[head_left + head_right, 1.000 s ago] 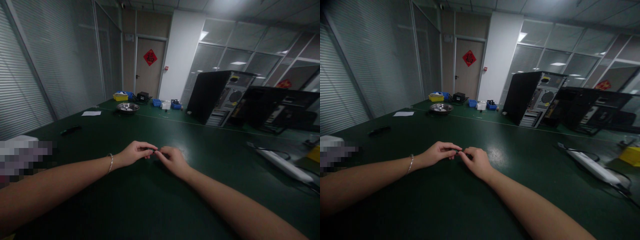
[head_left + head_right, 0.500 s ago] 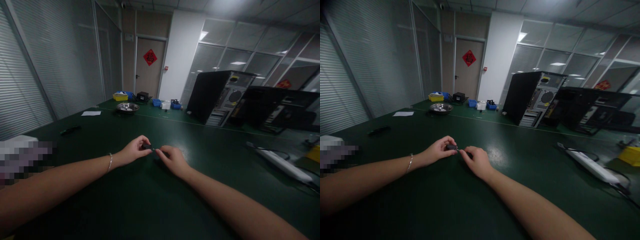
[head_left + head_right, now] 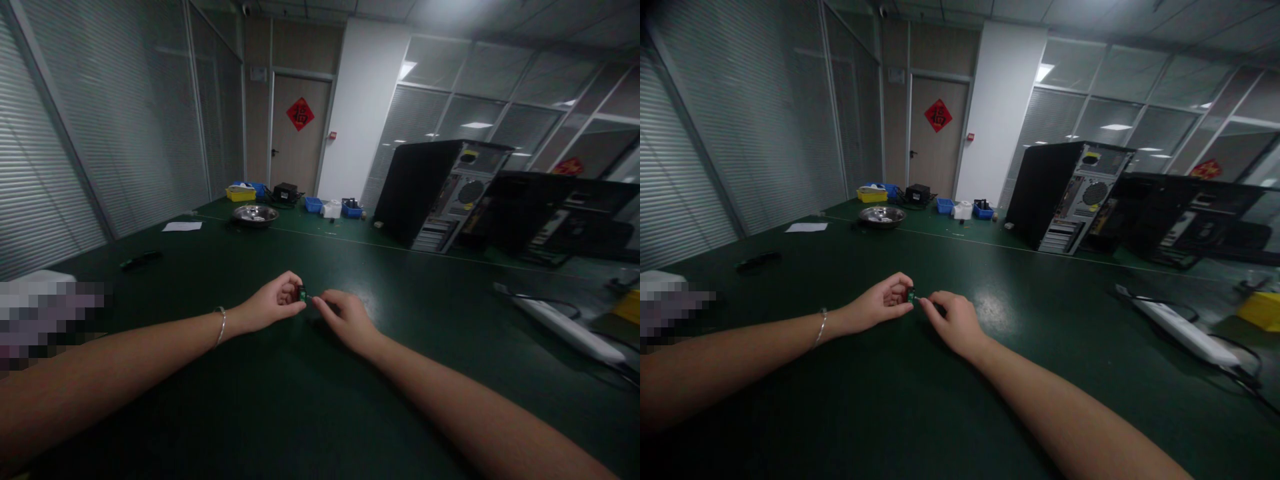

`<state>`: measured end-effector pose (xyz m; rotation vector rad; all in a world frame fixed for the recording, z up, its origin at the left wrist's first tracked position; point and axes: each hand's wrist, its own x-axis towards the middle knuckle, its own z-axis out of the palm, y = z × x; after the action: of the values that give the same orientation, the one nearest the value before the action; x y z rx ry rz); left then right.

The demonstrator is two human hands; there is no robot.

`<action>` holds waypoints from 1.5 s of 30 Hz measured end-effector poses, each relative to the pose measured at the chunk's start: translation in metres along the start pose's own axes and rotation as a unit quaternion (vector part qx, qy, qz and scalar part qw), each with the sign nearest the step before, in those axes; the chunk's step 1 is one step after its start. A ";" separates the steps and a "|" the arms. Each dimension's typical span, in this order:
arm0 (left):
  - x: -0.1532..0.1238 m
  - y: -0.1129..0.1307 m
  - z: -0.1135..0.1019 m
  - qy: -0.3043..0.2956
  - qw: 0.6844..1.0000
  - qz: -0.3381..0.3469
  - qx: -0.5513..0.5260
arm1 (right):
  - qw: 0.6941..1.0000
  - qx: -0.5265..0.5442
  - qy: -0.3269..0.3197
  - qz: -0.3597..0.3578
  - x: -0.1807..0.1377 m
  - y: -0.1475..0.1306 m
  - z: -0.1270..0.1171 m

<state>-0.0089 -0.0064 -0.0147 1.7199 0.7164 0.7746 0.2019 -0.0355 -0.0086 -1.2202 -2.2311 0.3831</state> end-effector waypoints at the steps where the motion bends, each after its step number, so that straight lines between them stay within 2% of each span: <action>1: 0.000 0.000 0.000 0.000 1.000 0.003 0.006 | 1.000 0.005 0.002 -0.001 0.000 0.000 0.000; 5: 0.000 0.001 0.000 0.008 0.999 0.016 0.046 | 0.999 0.034 0.031 -0.022 0.001 0.001 0.001; 8: -0.001 0.002 -0.001 0.014 0.993 0.033 0.116 | 0.997 0.036 0.047 -0.039 0.002 0.002 0.001; 13: -0.001 0.002 -0.002 0.026 0.978 0.073 0.194 | 0.998 0.012 0.050 -0.030 0.001 0.001 0.000; 22: 0.000 0.003 0.002 0.034 0.993 0.088 0.069 | 0.999 -0.006 0.039 -0.013 0.002 0.004 0.002; 34: -0.001 0.002 0.000 0.038 0.994 0.071 0.076 | 1.000 -0.010 0.013 -0.005 0.001 -0.001 -0.004; 45: 0.002 0.005 0.001 0.021 0.999 0.026 -0.004 | 0.999 0.026 0.011 -0.044 0.002 0.006 0.001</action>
<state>-0.0070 -0.0067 -0.0103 1.7258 0.6989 0.8501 0.2045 -0.0309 -0.0117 -1.0895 -2.2327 0.3889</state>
